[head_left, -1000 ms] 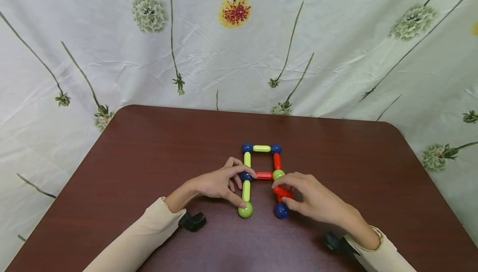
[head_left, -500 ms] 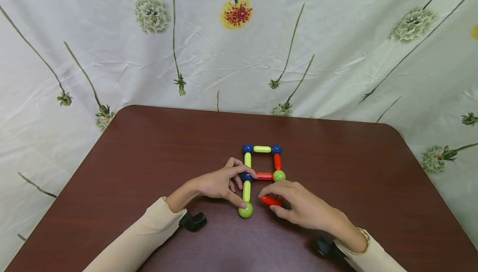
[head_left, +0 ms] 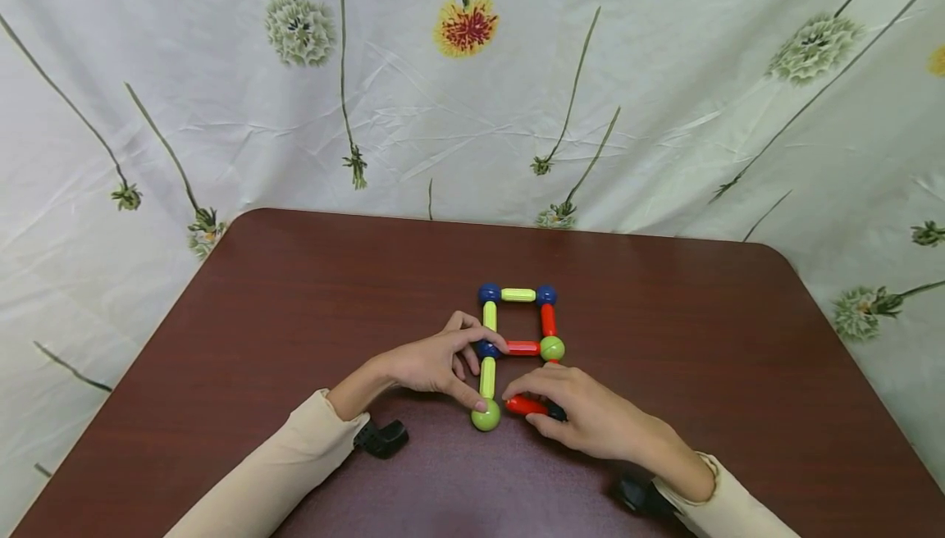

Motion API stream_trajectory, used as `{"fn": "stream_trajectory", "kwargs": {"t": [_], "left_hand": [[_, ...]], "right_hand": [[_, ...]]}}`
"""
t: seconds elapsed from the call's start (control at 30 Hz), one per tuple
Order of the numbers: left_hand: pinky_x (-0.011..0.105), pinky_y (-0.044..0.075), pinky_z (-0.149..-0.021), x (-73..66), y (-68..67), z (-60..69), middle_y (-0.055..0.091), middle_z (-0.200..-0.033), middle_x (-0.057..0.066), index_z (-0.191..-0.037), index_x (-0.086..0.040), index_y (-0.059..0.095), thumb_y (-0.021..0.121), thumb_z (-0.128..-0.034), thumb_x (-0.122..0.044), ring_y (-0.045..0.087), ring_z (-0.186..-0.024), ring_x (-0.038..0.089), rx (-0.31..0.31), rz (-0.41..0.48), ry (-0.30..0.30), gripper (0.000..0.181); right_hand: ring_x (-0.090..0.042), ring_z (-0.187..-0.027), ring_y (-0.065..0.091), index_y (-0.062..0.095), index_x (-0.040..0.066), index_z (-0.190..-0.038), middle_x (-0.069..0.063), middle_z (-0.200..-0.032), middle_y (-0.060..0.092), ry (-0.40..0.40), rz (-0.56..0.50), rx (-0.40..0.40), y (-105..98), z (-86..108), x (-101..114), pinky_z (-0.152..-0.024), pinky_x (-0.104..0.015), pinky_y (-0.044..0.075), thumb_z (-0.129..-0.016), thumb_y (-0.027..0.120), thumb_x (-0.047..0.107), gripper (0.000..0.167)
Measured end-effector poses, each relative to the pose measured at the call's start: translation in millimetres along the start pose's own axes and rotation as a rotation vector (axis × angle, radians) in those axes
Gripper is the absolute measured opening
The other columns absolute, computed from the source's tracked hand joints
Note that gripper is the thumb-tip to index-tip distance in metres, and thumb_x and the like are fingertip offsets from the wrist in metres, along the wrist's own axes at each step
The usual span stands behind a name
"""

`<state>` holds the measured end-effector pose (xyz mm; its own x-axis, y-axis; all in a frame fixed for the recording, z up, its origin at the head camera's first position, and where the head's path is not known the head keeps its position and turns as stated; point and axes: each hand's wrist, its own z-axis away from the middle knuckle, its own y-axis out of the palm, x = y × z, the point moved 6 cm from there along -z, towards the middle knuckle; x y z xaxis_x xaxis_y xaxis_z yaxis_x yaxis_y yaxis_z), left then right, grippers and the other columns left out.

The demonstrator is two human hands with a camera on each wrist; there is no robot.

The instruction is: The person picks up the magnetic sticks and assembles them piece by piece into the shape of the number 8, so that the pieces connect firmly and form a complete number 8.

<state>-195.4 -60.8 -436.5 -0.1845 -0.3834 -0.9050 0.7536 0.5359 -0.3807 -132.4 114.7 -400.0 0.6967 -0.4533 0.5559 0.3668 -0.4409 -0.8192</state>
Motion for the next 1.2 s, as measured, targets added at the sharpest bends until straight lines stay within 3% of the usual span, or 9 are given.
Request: {"fn": "stream_trajectory", "kwargs": {"t": [0.33, 1.2], "left_hand": [[0.031, 0.051, -0.086, -0.3, -0.1, -1.6, 0.03, -0.128, 0.009, -0.137, -0.028, 0.054, 0.087, -0.0785, -0.027, 0.055, -0.1, 0.02, 0.001, 0.005, -0.003, 0.068], [0.03, 0.05, -0.085, 4.4, 1.1, -1.5, 0.028, -0.129, 0.008, -0.137, -0.03, 0.053, 0.086, -0.0794, -0.029, 0.055, -0.099, 0.02, -0.008, 0.006, 0.003, 0.066]], "right_hand": [[-0.005, -0.103, 0.059, 0.066, 0.018, -0.121, 0.012, -0.116, 0.067, 0.066, 0.009, 0.031, 1.2, 0.0, -3.1, -0.092, -0.028, 0.051, -0.092, 0.072, 0.013, 0.031], [-0.005, -0.104, 0.059, 0.068, 0.019, -0.12, 0.013, -0.112, 0.066, 0.104, 0.032, 0.083, 12.4, -0.5, -3.9, -0.092, -0.029, 0.052, -0.094, 0.071, 0.017, 0.026]]}}
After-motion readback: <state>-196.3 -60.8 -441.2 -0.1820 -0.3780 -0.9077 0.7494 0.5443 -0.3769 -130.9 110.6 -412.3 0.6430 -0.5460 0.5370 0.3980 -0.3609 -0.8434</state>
